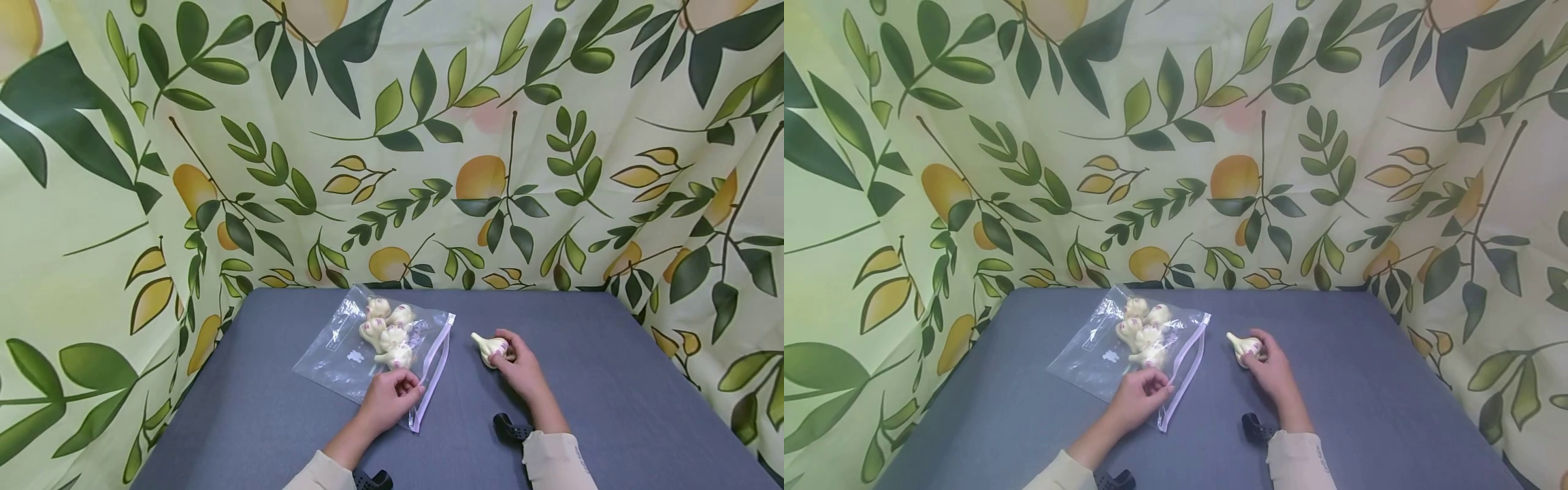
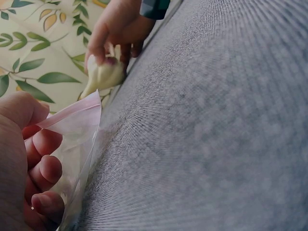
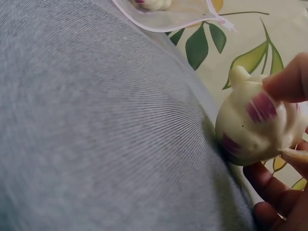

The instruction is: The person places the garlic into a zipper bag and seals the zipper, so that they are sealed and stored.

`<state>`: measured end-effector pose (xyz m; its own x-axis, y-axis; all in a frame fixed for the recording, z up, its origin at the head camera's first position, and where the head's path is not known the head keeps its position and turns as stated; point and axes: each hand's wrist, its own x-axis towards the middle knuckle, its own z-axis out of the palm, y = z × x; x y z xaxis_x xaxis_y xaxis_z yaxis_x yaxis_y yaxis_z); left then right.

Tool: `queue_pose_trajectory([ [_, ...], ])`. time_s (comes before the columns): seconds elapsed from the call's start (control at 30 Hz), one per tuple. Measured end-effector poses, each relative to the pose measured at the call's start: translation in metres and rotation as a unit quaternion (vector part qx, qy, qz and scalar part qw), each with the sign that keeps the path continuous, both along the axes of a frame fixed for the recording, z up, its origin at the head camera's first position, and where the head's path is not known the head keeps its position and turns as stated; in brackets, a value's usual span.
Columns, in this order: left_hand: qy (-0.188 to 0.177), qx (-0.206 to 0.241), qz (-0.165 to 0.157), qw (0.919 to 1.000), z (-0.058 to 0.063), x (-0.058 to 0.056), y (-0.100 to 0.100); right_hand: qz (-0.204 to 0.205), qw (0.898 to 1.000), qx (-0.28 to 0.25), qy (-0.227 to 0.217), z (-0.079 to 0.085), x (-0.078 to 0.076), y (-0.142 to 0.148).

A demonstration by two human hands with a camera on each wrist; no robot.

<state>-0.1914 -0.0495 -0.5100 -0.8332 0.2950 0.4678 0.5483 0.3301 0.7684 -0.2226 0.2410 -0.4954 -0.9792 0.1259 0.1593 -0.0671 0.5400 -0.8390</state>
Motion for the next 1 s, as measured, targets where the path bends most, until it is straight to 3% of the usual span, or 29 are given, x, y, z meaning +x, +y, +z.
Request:
queue_pose_trajectory([
  [0.2, 0.001, -0.002, 0.003, 1.0, 0.0, 0.0, 0.001, 0.006, 1.0, -0.016, 0.002, -0.001, 0.002, -0.002],
  [0.47, -0.001, -0.001, 0.005, 1.0, -0.001, 0.0, 0.0, 0.018, 0.999, 0.035, -0.002, -0.005, -0.001, -0.001],
  [0.67, -0.002, -0.001, 0.002, 1.0, -0.001, 0.0, 0.0, 0.028, 0.999, -0.022, -0.025, -0.001, 0.001, -0.003],
  [1.0, -0.007, 0.001, 0.0, 1.0, 0.001, 0.0, 0.0, 0.103, 0.99, -0.092, -0.029, 0.0, 0.002, -0.028],
])
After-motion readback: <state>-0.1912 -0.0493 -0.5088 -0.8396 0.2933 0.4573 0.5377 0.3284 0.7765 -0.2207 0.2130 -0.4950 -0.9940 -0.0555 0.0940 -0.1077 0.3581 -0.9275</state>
